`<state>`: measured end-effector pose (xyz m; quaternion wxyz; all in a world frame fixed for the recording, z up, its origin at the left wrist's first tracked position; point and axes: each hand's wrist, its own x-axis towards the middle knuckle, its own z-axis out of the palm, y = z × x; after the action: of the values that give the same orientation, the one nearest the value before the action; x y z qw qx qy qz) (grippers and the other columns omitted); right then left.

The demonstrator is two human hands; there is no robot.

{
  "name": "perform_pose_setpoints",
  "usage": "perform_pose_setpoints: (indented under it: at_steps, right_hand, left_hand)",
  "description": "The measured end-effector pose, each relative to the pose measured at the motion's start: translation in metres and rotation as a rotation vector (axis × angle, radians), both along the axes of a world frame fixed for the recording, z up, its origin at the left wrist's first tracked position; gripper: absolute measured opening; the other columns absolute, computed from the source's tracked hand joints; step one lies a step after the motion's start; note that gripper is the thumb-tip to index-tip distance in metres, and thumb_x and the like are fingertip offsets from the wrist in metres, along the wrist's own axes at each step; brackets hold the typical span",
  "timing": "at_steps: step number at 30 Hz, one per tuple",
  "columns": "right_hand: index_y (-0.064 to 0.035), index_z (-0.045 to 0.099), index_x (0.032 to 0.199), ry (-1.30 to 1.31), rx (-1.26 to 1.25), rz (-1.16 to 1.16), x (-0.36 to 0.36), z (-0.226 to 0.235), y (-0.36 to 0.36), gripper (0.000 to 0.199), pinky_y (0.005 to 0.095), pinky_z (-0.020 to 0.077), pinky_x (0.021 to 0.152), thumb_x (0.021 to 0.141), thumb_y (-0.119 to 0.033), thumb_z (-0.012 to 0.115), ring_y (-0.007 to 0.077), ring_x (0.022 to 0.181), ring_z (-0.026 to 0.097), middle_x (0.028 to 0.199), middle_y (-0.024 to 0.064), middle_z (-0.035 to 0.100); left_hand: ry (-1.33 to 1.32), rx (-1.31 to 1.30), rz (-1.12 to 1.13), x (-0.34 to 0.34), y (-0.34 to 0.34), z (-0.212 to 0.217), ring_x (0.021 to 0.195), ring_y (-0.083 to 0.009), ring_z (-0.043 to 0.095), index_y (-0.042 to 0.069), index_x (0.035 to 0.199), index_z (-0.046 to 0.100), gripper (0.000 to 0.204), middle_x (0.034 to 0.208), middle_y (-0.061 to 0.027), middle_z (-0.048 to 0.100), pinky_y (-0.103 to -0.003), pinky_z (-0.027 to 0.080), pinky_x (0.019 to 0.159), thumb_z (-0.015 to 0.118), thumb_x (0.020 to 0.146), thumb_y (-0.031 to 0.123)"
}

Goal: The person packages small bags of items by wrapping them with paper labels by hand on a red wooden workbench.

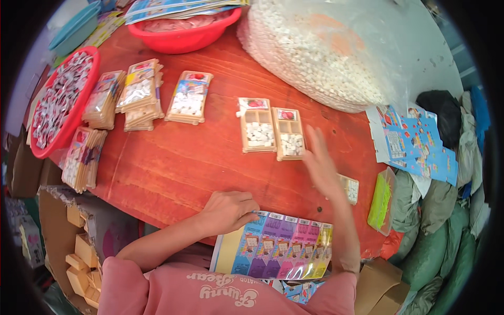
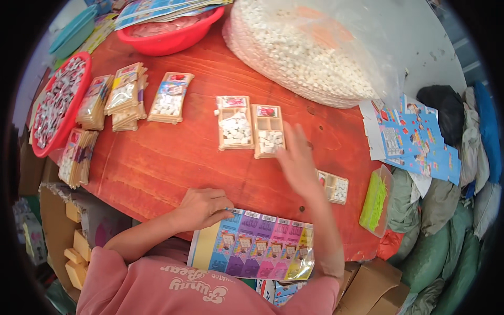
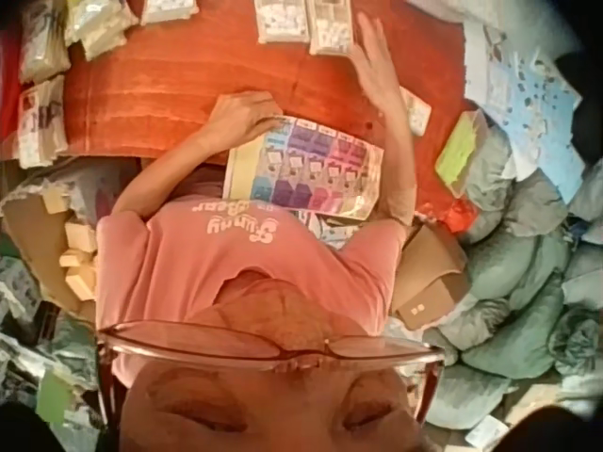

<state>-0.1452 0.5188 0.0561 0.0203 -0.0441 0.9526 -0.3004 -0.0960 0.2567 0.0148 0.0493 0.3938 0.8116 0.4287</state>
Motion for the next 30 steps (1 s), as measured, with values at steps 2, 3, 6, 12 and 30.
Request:
perform_pose_setpoints:
  at_steps: [2,3,6,12,30]
  right_hand:
    - [-0.0109,0.026,0.14,-0.037,0.042,0.098,0.02,0.03,0.036,0.067,0.0463,0.0175,0.108,0.08,-0.019,0.055,0.0356,0.136,0.013,0.146,0.0224,0.015]
    - [-0.0102,0.028,0.139,-0.054,0.098,0.129,0.032,0.038,0.056,0.071,0.0439,0.0187,0.108,0.075,-0.014,0.059,0.035,0.136,0.013,0.146,0.0216,0.016]
    - [-0.0078,0.034,0.135,-0.197,0.419,-0.008,0.07,0.039,0.101,0.076,0.0397,0.0241,0.107,0.066,-0.011,0.063,0.0346,0.134,0.021,0.142,0.0203,0.025]
    - [-0.0093,0.04,0.132,-0.071,0.365,-0.048,0.094,-0.001,0.117,0.072,0.0392,0.0341,0.1,0.065,-0.019,0.064,0.0351,0.118,0.042,0.127,0.0184,0.045]
    - [-0.0077,0.053,0.12,0.32,0.451,0.135,0.064,0.002,-0.09,0.048,0.0411,0.0428,0.088,0.078,-0.027,0.065,0.031,0.109,0.05,0.119,0.0136,0.051]
  left_hand:
    - [-0.01,0.023,-0.013,0.0,-0.003,-0.001,0.067,-0.0248,0.058,0.009,0.079,0.06,0.014,0.072,-0.004,0.054,-0.038,0.045,0.053,0.064,0.077,0.022]
    - [-0.013,0.026,-0.008,0.0,-0.004,-0.001,0.067,-0.0248,0.058,0.009,0.079,0.06,0.014,0.072,-0.004,0.054,-0.038,0.045,0.053,0.064,0.077,0.022]
    - [-0.028,0.009,-0.019,0.003,-0.003,0.003,0.069,-0.025,0.058,0.009,0.08,0.06,0.014,0.073,-0.0043,0.054,-0.038,0.045,0.054,0.064,0.078,0.022]
    - [-0.138,0.002,-0.055,0.0,-0.011,0.003,0.071,-0.0273,0.059,0.009,0.08,0.061,0.014,0.076,-0.0063,0.056,-0.04,0.046,0.057,0.064,0.077,0.023]
    - [-0.924,0.38,0.233,0.021,-0.07,0.007,0.07,-0.0067,0.058,-0.001,0.085,0.065,0.014,0.077,-0.0046,0.064,-0.023,0.047,0.063,0.065,0.079,0.012]
